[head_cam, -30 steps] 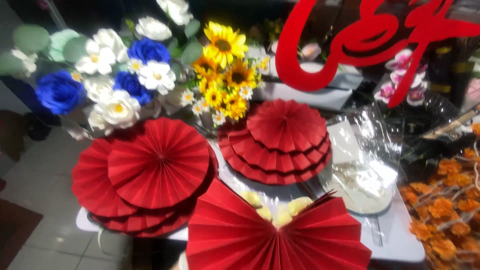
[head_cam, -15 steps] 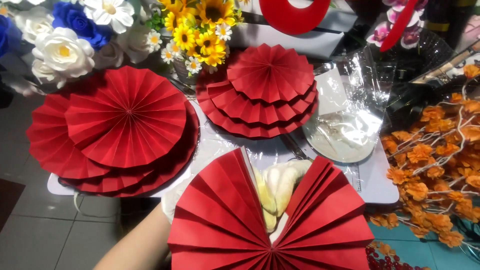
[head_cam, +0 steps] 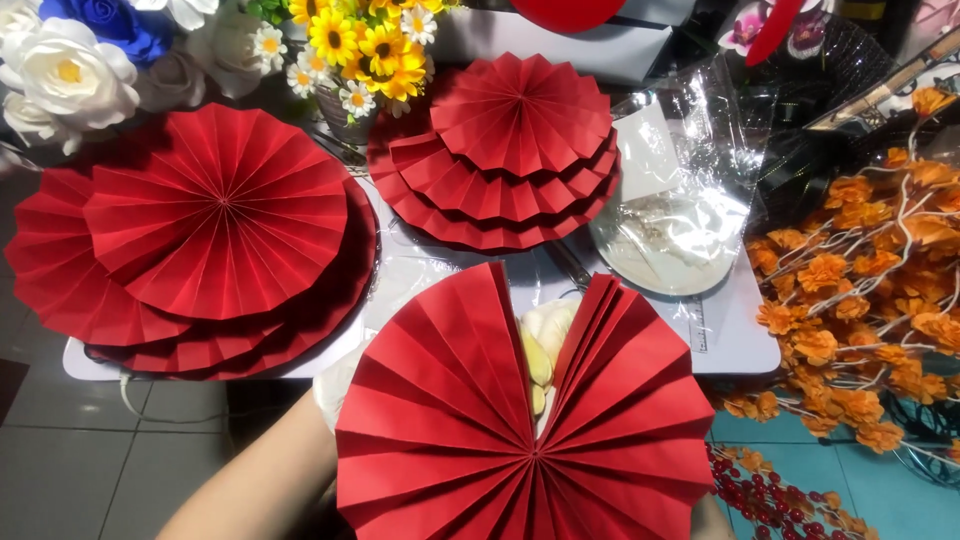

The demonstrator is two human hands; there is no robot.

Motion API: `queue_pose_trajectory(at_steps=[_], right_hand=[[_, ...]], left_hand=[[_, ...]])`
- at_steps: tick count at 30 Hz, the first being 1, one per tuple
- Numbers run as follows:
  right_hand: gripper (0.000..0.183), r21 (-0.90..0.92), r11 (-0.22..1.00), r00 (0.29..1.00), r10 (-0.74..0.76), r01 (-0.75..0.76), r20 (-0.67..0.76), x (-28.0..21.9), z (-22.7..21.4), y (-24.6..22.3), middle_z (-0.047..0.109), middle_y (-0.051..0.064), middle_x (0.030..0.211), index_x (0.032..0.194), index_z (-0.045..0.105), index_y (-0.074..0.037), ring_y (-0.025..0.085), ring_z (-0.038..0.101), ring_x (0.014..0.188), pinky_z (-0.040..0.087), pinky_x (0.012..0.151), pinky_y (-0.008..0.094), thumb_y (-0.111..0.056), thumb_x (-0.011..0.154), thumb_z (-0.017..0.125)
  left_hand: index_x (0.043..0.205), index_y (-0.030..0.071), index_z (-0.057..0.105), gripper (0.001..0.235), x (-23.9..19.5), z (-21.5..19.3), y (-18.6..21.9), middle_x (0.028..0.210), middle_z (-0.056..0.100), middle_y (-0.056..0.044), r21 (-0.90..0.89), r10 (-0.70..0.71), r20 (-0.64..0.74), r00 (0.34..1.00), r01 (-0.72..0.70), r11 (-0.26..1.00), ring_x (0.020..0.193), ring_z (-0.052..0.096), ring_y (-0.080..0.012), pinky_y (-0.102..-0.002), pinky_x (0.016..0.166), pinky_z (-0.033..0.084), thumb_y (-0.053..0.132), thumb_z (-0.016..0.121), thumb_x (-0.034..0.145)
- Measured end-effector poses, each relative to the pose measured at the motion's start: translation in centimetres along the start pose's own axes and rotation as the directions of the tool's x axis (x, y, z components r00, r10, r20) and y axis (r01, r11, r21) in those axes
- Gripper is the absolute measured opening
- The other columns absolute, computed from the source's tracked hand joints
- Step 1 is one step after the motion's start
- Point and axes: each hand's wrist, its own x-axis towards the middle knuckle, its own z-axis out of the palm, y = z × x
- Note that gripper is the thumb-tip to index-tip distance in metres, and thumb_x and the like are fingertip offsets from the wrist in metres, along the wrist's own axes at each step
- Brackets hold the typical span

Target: Assembling decorative red paper fans by folding paper and joining sections with adhesive.

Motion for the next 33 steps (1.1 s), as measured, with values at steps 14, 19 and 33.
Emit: queue_pose_trajectory(at_steps=[14,19,33], right_hand=[[0.024,-0.114,0.993,0.995,0.025,-0.013,0.098,7.1,17.9,-18.4,0.066,0.022,0.082,0.098,0.063,0.005,0.031,0.066,0.074,0.056,0.074,0.038,0.009,0.075,0.06],[0.024,-0.7,0.708,0.955,-0.137,-0.09,-0.262,5.0,26.3,-25.4,0.068,0.021,0.099,0.101,0.065,0.006,0.03,0.06,0.089,0.047,0.077,0.04,0.007,0.083,0.049],[0.032,-0.636,-0.035,0.636,-0.016,0.771,0.772,-0.7,35.1,-24.8,0.043,0.016,0.138,0.1,0.066,-0.017,0.034,0.036,0.136,0.032,0.108,0.049,-0.038,0.077,0.063]], left_hand=[[0.082,-0.006,0.069,0.012,12.2,3.8,13.4,0.086,0.069,-0.023,0.105,-0.042,0.211,0.977,0.02,0.994,0.083,0.066,-0.0331,-0.042,0.081,0.055,0.003,0.066,0.075],[0.085,0.001,0.068,0.013,11.1,4.8,15.7,0.088,0.071,-0.014,0.614,0.243,0.473,0.847,-0.515,0.598,0.081,0.071,-0.0199,-0.026,0.078,0.06,0.004,0.072,0.073],[0.089,0.006,0.068,0.009,11.2,6.6,14.6,0.084,0.066,-0.001,0.718,-0.266,0.553,0.789,-0.29,0.632,0.075,0.061,-0.0092,-0.022,0.07,0.053,0.011,0.065,0.082]])
